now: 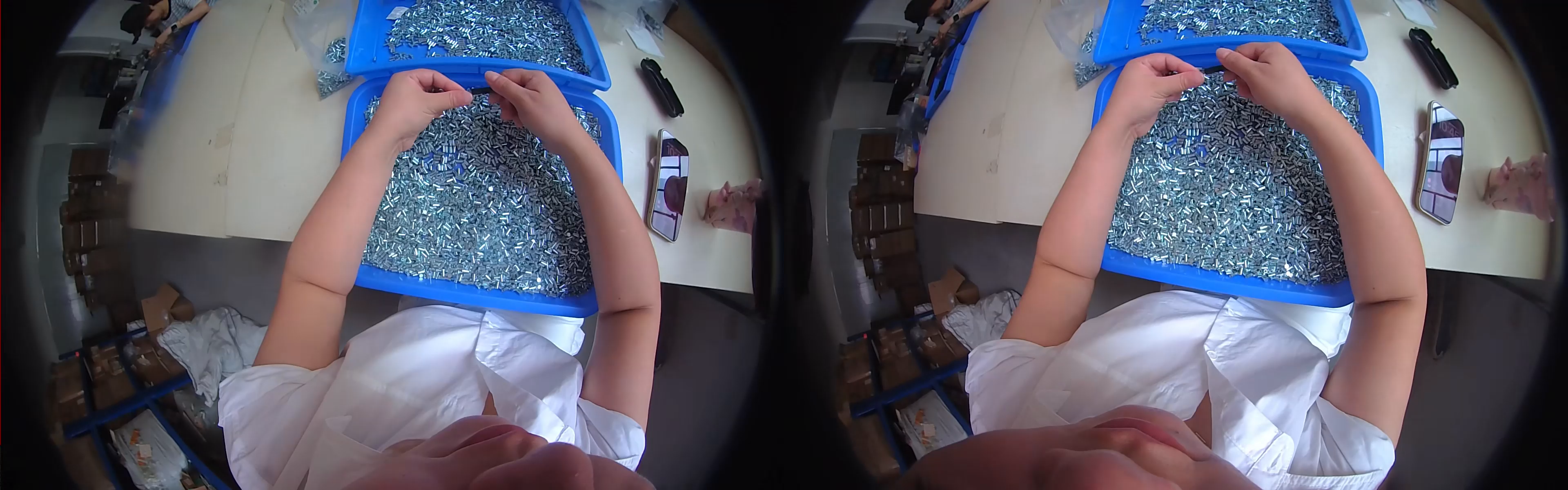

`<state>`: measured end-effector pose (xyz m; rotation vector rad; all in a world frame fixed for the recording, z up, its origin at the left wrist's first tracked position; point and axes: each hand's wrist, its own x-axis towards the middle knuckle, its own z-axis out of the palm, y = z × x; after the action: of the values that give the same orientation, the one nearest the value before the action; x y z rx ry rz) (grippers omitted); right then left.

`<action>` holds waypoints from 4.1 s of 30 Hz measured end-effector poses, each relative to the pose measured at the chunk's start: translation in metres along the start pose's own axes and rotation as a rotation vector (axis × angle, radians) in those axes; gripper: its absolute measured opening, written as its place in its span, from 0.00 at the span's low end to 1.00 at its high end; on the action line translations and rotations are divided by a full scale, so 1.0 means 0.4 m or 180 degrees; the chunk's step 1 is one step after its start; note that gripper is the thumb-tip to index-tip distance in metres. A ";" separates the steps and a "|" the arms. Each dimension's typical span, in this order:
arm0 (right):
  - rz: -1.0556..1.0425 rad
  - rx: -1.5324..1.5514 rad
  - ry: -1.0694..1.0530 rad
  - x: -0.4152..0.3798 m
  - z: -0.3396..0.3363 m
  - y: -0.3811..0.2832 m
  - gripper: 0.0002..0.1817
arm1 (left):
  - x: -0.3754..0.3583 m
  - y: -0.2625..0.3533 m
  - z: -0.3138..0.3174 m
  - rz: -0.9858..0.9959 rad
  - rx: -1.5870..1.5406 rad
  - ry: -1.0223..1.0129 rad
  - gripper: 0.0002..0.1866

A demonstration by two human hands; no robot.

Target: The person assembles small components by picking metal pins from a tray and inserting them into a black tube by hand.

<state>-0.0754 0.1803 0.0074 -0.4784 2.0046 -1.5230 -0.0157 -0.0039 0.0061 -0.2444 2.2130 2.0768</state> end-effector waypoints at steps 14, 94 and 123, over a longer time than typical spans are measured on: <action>0.0282 0.0832 0.0003 -0.010 0.026 -0.005 0.17 | 0.002 -0.016 -0.005 0.0942 0.0060 0.0209 0.07; -0.0215 0.0572 0.0037 0.010 0.006 0.011 0.14 | -0.017 -0.013 0.013 0.1280 0.0667 0.0493 0.06; -0.1975 -0.1409 0.0733 -0.008 0.031 0.004 0.07 | -0.009 -0.027 0.020 0.0904 0.1189 0.0349 0.08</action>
<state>-0.0651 0.1731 0.0041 -1.2476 2.5387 -1.5064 -0.0106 0.0037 -0.0044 -0.0125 2.7860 1.7469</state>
